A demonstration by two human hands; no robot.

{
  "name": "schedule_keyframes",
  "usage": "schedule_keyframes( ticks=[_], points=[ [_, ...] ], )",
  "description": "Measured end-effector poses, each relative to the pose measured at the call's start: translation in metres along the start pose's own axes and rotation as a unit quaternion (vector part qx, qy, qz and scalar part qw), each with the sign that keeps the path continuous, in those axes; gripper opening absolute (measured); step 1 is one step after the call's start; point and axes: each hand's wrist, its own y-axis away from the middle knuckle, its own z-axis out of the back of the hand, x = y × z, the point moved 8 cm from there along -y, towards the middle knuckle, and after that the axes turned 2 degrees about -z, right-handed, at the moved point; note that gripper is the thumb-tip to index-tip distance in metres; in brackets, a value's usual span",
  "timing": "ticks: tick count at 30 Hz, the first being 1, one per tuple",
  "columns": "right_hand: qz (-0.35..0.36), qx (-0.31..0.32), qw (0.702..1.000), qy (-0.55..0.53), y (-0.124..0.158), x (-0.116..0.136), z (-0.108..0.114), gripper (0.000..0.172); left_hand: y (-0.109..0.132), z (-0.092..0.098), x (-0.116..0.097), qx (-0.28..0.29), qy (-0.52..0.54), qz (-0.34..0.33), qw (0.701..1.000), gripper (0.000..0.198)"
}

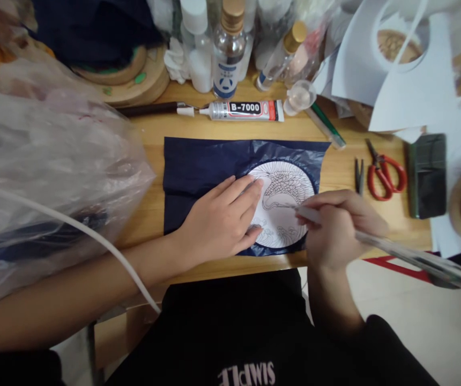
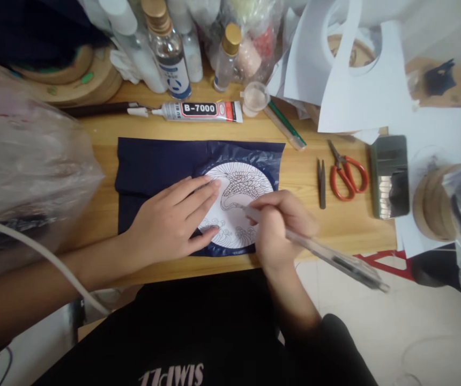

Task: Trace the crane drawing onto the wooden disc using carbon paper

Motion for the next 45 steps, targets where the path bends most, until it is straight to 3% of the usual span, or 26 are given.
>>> schedule_keyframes(
  ticks=[2, 4, 11, 22, 45],
  points=[
    [0.015, 0.067, 0.996, 0.056, 0.007, -0.003, -0.01, 0.023, 0.0, 0.0, 0.0, 0.003, 0.004, 0.002, 1.0, 0.048],
    [0.009, 0.095, 0.992, 0.089, 0.011, -0.009, -0.014, 0.022, 0.0, 0.0, 0.0, 0.006, 0.006, 0.003, 1.0, 0.048],
    [-0.022, 0.107, 0.988, 0.106, 0.012, -0.018, -0.017, 0.02, 0.0, -0.001, 0.0, 0.012, 0.006, 0.001, 1.0, 0.049],
    [-0.004, 0.125, 0.986, 0.111, 0.011, -0.01, -0.023, 0.02, 0.0, -0.001, 0.0, 0.009, -0.001, -0.003, 1.0, 0.049],
    [-0.007, 0.099, 0.991, 0.095, 0.014, -0.017, -0.015, 0.02, 0.0, -0.002, 0.0, 0.02, 0.004, -0.004, 1.0, 0.049]
  ],
)
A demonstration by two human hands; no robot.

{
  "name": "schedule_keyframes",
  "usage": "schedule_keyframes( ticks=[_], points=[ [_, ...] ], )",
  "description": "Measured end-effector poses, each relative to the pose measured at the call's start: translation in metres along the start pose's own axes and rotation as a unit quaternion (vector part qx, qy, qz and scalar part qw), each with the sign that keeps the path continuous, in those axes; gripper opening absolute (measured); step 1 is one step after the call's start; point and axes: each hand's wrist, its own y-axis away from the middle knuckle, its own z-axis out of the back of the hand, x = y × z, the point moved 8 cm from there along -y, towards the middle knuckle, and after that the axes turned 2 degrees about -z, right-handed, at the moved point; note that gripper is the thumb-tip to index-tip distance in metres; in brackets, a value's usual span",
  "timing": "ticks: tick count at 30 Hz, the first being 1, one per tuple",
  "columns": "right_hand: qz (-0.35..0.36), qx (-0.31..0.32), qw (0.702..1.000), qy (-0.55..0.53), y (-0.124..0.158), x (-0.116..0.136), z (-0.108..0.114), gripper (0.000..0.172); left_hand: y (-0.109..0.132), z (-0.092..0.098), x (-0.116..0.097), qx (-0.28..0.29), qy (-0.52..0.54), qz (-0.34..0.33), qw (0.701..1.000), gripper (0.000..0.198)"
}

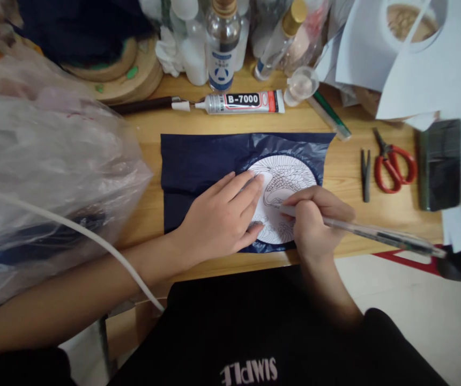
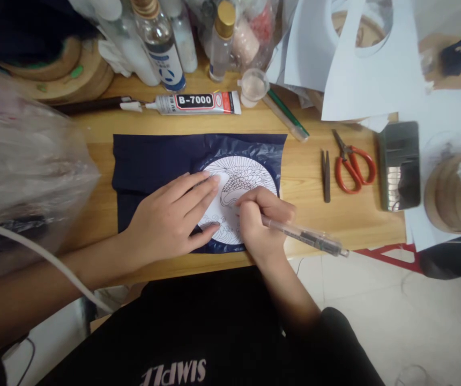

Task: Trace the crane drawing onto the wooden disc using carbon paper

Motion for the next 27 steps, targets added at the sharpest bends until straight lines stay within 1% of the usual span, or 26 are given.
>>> schedule_keyframes(
  ticks=[3, 7, 12, 21, 27],
  points=[
    [-0.001, 0.013, 1.0, 0.014, -0.001, 0.002, -0.002, 0.02, 0.0003, 0.0007, 0.0001, -0.001, 0.001, 0.001, 1.0, 0.049],
    [-0.004, 0.015, 0.999, 0.029, -0.0019, 0.0037, -0.0033, 0.02, -0.0004, 0.0011, 0.0001, -0.003, 0.0, 0.0, 1.0, 0.048],
    [-0.002, 0.015, 1.0, 0.02, -0.0014, 0.0028, -0.0033, 0.021, -0.001, 0.0008, 0.0001, -0.007, -0.007, -0.004, 1.0, 0.049],
    [-0.023, -0.008, 1.0, 0.003, -0.0005, 0.001, -0.0014, 0.021, 0.0002, 0.0012, 0.0001, -0.004, -0.009, -0.004, 1.0, 0.049],
    [-0.017, -0.018, 1.0, 0.002, -0.0017, 0.0036, -0.0004, 0.021, 0.0, 0.0002, -0.0001, -0.006, -0.009, -0.003, 1.0, 0.049]
  ],
)
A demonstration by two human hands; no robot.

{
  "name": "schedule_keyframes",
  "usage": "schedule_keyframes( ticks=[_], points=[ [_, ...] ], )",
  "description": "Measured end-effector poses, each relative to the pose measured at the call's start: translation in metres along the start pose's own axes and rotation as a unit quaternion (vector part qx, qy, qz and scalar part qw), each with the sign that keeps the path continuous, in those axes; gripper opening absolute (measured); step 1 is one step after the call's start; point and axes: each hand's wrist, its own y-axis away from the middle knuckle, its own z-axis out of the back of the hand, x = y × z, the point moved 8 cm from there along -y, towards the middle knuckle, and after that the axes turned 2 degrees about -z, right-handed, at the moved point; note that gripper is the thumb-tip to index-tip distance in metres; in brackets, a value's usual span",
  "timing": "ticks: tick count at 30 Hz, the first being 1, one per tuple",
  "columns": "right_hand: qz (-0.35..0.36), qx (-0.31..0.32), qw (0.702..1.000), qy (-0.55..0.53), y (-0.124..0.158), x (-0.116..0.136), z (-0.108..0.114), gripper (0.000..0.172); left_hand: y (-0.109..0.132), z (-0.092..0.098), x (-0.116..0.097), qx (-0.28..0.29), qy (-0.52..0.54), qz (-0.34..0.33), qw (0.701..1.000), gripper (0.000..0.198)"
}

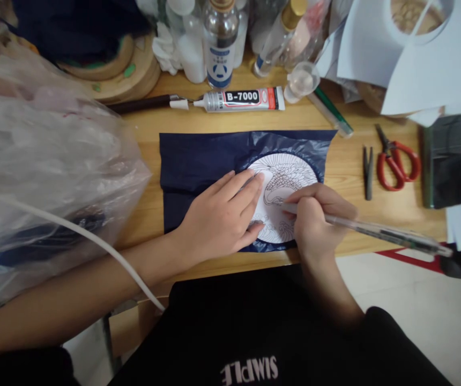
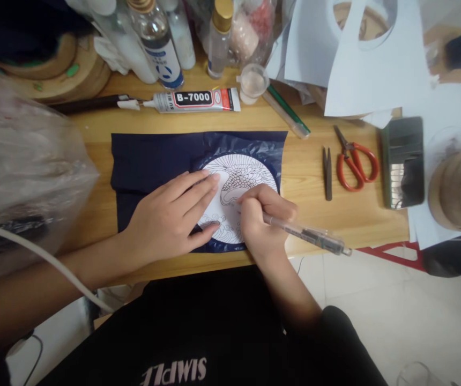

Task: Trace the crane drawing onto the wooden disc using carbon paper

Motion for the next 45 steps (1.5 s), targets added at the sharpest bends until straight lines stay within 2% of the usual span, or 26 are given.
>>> schedule_keyframes(
  ticks=[20, 36, 41, 45],
  points=[
    [0.022, -0.04, 0.999, 0.029, 0.0, 0.001, 0.006, 0.023, -0.001, 0.001, 0.0, -0.001, 0.001, 0.003, 1.0, 0.048],
    [0.007, -0.06, 0.998, 0.009, 0.001, -0.003, 0.007, 0.024, -0.001, 0.001, 0.0, 0.001, 0.001, 0.003, 1.0, 0.049],
    [-0.058, -0.069, 0.992, -0.089, -0.005, -0.012, 0.01, 0.026, 0.0, 0.002, 0.0, -0.007, -0.005, 0.002, 1.0, 0.048],
    [-0.073, -0.07, 0.978, -0.185, -0.012, -0.013, 0.014, 0.023, 0.0, 0.001, 0.0, -0.005, -0.001, 0.003, 1.0, 0.049]
  ],
)
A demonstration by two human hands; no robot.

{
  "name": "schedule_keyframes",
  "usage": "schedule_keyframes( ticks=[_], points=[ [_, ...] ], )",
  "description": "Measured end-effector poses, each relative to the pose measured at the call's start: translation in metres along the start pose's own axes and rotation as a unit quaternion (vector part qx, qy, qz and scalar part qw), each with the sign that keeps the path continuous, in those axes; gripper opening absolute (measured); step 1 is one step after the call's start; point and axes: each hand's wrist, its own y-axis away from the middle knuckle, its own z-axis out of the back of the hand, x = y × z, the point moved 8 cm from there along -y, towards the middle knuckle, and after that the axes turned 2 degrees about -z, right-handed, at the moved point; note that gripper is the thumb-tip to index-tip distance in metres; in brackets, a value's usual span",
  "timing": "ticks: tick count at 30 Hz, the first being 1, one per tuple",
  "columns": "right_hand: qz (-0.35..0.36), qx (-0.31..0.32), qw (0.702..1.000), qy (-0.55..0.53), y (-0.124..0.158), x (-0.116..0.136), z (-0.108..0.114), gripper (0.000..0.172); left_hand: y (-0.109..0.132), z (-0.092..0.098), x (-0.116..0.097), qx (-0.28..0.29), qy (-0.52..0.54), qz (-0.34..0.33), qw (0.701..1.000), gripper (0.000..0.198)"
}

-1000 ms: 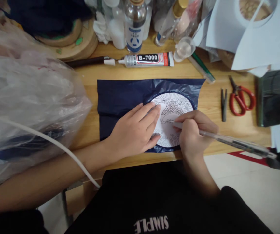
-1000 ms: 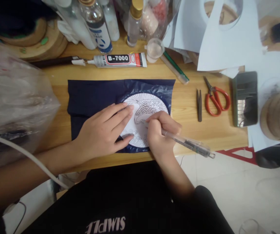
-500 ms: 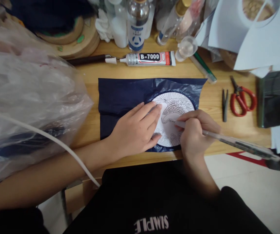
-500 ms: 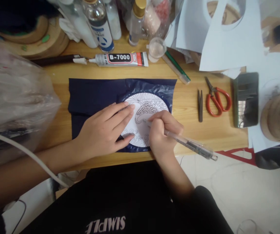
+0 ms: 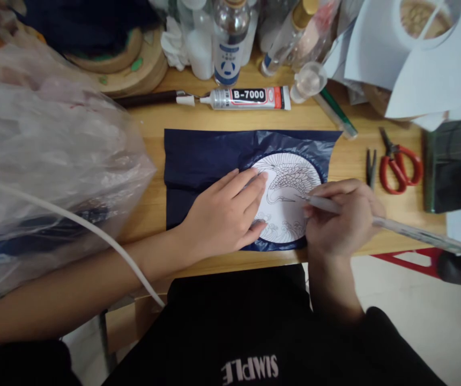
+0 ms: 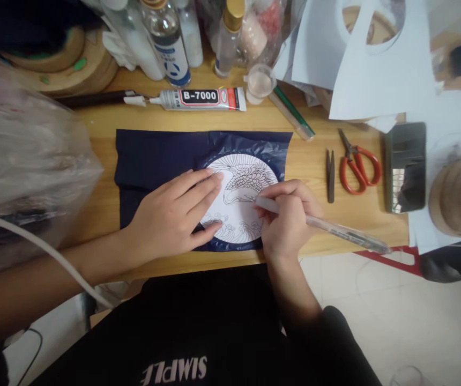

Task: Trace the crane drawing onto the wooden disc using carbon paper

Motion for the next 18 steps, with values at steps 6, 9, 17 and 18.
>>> schedule_keyframes(
  ticks=[6, 9, 17, 18],
  points=[
    [0.039, 0.01, 0.998, 0.054, 0.006, 0.01, 0.003, 0.023, 0.0, 0.0, 0.0, -0.001, 0.007, 0.0, 1.0, 0.048],
    [0.053, 0.078, 0.985, 0.144, 0.014, 0.006, -0.007, 0.023, 0.0, -0.001, 0.001, 0.007, 0.012, 0.003, 1.0, 0.049],
    [0.068, 0.125, 0.97, 0.195, 0.018, 0.002, -0.017, 0.018, 0.0, -0.002, 0.002, 0.013, 0.018, 0.006, 1.0, 0.048],
    [0.066, 0.126, 0.971, 0.194, 0.018, 0.002, -0.017, 0.018, 0.0, -0.001, 0.001, 0.013, 0.018, 0.006, 1.0, 0.048]
  ],
)
